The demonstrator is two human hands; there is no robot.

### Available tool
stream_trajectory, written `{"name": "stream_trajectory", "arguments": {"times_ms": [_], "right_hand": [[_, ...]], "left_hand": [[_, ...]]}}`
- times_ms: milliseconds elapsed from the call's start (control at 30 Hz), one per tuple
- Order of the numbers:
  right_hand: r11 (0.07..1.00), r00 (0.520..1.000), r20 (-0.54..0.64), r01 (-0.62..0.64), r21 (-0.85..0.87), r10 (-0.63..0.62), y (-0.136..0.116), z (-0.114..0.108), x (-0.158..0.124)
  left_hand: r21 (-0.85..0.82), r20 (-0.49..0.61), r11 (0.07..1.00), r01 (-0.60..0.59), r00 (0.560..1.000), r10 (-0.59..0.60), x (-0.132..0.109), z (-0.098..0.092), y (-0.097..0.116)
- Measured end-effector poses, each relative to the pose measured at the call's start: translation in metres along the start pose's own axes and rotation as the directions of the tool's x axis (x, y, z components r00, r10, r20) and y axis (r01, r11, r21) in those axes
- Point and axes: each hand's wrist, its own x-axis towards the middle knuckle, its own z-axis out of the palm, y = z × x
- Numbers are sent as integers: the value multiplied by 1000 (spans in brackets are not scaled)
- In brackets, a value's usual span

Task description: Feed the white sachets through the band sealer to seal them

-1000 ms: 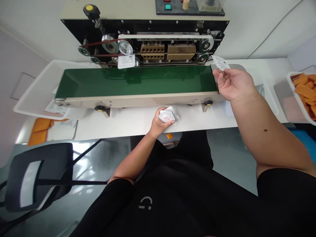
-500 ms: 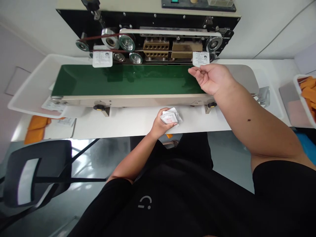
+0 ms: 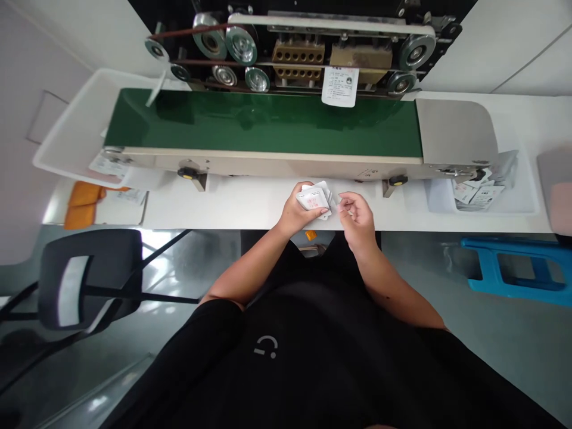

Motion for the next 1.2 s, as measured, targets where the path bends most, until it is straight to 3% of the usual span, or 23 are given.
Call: {"name": "stream_trajectory", "arguments": {"times_ms": [133, 267, 367, 533, 833, 967, 1100, 1200], "right_hand": [[987, 994, -28, 104, -125, -109, 1, 9, -6], [932, 955, -119, 232, -279, -274, -5, 11, -4], [884, 931, -101, 295, -362, -352, -4, 12, -1], [842, 939, -28, 293, -454, -342, -1, 9, 7], [842, 947, 67, 312, -440, -316, -9, -2, 11], [896, 968, 122, 248, -368, -218, -11, -17, 12], [994, 992, -90, 82, -66, -88, -4, -32, 14], [969, 977, -214, 49, 243, 5, -4, -45, 20]], "left_hand": [[84, 33, 996, -8, 999, 6, -2, 2, 9], [201, 75, 979, -19, 997, 4, -6, 5, 12], [303, 133, 952, -40, 991, 0, -9, 7, 13], [443, 214, 893, -77, 977, -21, -9, 8, 12], [522, 238, 847, -99, 971, -33, -8, 9, 14], [490, 260, 865, -112, 965, -22, -7, 8, 13], [489, 248, 868, -85, 968, -45, -5, 7, 13], [483, 225, 875, -44, 971, -75, -6, 6, 16]]}}
